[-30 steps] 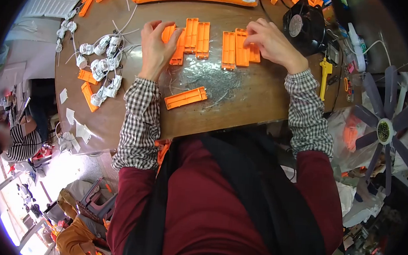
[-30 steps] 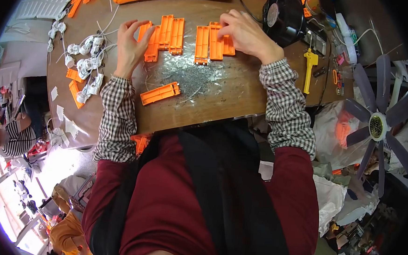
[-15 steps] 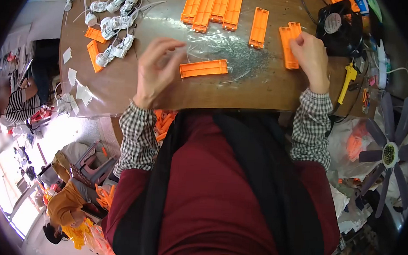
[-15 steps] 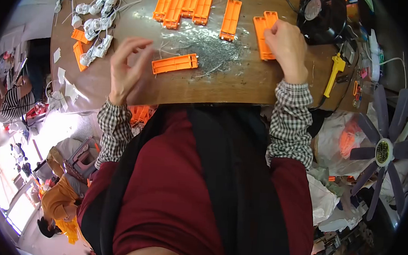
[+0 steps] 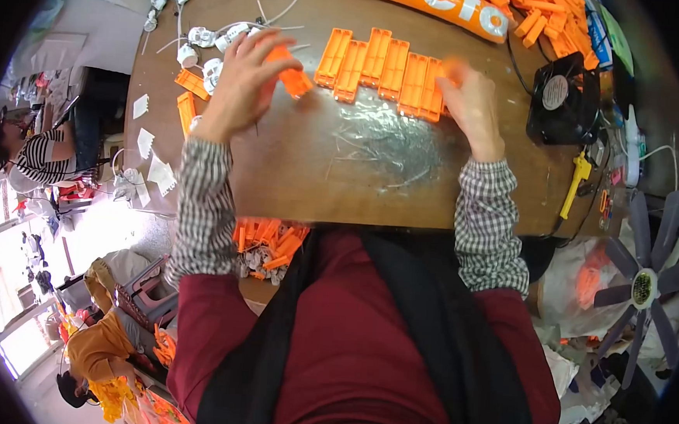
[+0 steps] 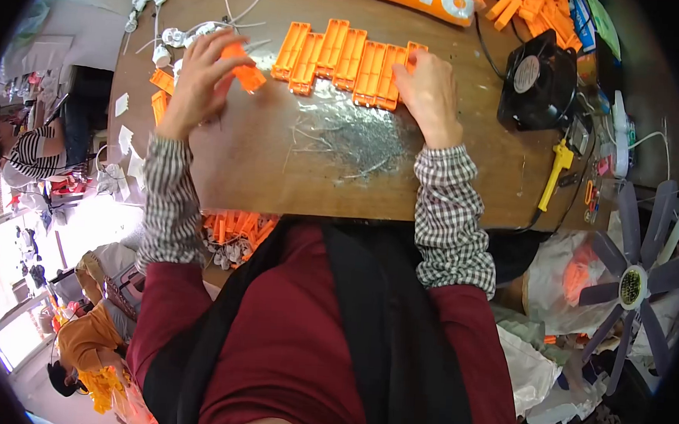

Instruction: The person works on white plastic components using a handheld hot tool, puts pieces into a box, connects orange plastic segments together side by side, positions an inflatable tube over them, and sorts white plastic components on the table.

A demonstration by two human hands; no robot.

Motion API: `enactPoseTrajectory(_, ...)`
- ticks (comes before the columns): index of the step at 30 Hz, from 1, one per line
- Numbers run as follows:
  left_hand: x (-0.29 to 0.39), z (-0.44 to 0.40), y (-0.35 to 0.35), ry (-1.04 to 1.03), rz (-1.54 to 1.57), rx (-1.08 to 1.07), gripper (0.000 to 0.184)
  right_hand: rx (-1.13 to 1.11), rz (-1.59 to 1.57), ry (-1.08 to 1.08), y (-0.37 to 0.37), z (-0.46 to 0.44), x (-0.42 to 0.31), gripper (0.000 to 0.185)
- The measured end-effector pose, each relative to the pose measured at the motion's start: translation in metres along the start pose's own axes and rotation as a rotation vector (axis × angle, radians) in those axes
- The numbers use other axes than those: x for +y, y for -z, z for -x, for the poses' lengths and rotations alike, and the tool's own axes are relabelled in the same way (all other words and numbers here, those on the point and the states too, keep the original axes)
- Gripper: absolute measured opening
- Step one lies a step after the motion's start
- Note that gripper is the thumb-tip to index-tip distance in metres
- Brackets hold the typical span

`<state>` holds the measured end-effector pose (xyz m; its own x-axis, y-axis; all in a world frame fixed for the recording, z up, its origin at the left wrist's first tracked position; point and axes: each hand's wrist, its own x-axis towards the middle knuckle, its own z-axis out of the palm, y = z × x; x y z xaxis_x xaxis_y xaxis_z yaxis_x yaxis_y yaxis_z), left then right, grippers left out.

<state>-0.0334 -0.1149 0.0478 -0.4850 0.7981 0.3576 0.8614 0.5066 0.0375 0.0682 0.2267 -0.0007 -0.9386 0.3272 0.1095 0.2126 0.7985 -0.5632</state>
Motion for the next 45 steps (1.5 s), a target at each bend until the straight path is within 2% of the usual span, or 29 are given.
enactPoseTrajectory(3, -0.044, -0.024, -0.016, -0.016, 0.038, -0.077, 0.043, 0.007, 0.033, 0.042, 0.004, -0.001, 0.006, 0.038)
enactPoseTrajectory(5, -0.059, -0.036, -0.032, -0.136, 0.145, -0.263, 0.045, -0.027, -0.006, -0.017, 0.008, 0.0, 0.005, 0.037)
enactPoseTrajectory(8, -0.051, -0.048, -0.045, -0.293, 0.082, -0.299, 0.047, -0.107, -0.076, -0.075, 0.02, 0.002, 0.0, 0.037)
enactPoseTrajectory(11, -0.04, -0.049, -0.051, -0.202, 0.227, -0.35, 0.048, -0.05, 0.015, 0.039, 0.013, 0.001, 0.017, 0.039)
enactPoseTrajectory(12, -0.035, -0.047, -0.051, -0.184, 0.271, -0.324, 0.052, -0.061, 0.007, 0.06, 0.012, -0.001, 0.02, 0.039)
enactPoseTrajectory(14, -0.036, -0.036, -0.07, -0.222, 0.207, -0.067, 0.055, -0.007, 0.018, -0.017, 0.01, 0.0, 0.023, 0.041)
enactPoseTrajectory(16, -0.022, -0.023, -0.091, -0.021, 0.322, 0.097, 0.049, -0.039, -0.031, -0.112, 0.007, -0.004, 0.029, 0.044)
enactPoseTrajectory(18, -0.004, -0.016, -0.097, 0.205, 0.478, 0.052, 0.039, -0.058, 0.01, -0.112, 0.004, -0.009, 0.03, 0.046)
enactPoseTrajectory(22, -0.004, -0.007, -0.088, 0.217, 0.535, 0.156, 0.04, -0.102, 0.099, -0.048, 0.011, -0.009, 0.008, 0.046)
enactPoseTrajectory(24, -0.01, 0.0, -0.069, 0.205, 0.383, 0.265, 0.041, -0.05, 0.095, -0.088, 0.012, -0.01, 0.005, 0.045)
enactPoseTrajectory(25, -0.014, 0.008, -0.054, 0.265, 0.406, 0.333, 0.038, -0.021, 0.116, -0.085, 0.017, -0.01, -0.001, 0.042)
enactPoseTrajectory(26, -0.024, 0.012, -0.043, 0.303, 0.235, 0.486, 0.032, -0.017, 0.116, -0.081, 0.02, -0.01, -0.004, 0.042)
enactPoseTrajectory(27, -0.038, 0.02, -0.032, 0.406, 0.197, 0.622, 0.027, 0.004, 0.088, -0.091, 0.022, -0.009, -0.005, 0.041)
enactPoseTrajectory(28, -0.047, 0.033, -0.01, 0.678, 0.176, 0.562, 0.025, 0.022, 0.06, -0.102, 0.023, -0.008, -0.007, 0.039)
enactPoseTrajectory(29, -0.064, 0.049, 0.002, 0.877, -0.02, 0.485, 0.036, 0.021, 0.06, -0.1, 0.02, -0.007, -0.009, 0.039)
enactPoseTrajectory(31, -0.091, 0.076, 0.01, 1.266, -0.246, 0.106, 0.069, 0.024, -0.055, -0.052, 0.012, -0.004, -0.013, 0.037)
enactPoseTrajectory(32, -0.104, 0.087, 0.006, 1.264, -0.247, 0.111, 0.069, 0.029, -0.057, -0.05, 0.007, -0.004, -0.015, 0.037)
enactPoseTrajectory(34, -0.121, 0.106, -0.012, 1.444, -0.038, -0.205, 0.093, 0.004, -0.092, 0.04, -0.003, 0.0, -0.02, 0.035)
enactPoseTrajectory(35, -0.113, 0.105, -0.018, 1.471, -0.071, -0.128, 0.086, -0.009, -0.129, 0.058, -0.004, 0.004, -0.028, 0.034)
enactPoseTrajectory(36, -0.117, 0.108, -0.021, 1.465, -0.068, -0.128, 0.086, -0.005, -0.127, 0.054, -0.003, 0.005, -0.031, 0.034)
enactPoseTrajectory(38, -0.129, 0.121, -0.025, 1.459, 0.161, -0.114, 0.083, -0.014, -0.095, 0.105, -0.003, 0.008, -0.035, 0.033)
enactPoseTrajectory(39, -0.129, 0.129, -0.028, 1.459, 0.159, -0.11, 0.083, -0.012, -0.096, 0.108, -0.003, 0.009, -0.034, 0.033)
enactPoseTrajectory(41, -0.128, 0.142, -0.033, 1.411, 0.115, 0.202, 0.069, 0.018, -0.12, 0.164, -0.003, 0.01, -0.03, 0.032)
enactPoseTrajectory(44, -0.134, 0.166, -0.027, 1.361, 0.088, 0.31, 0.063, 0.104, -0.153, 0.233, 0.001, 0.013, -0.026, 0.029)
enactPoseTrajectory(45, -0.145, 0.183, -0.024, 1.31, 0.064, 0.385, 0.056, 0.109, -0.15, 0.222, 0.001, 0.014, -0.025, 0.029)
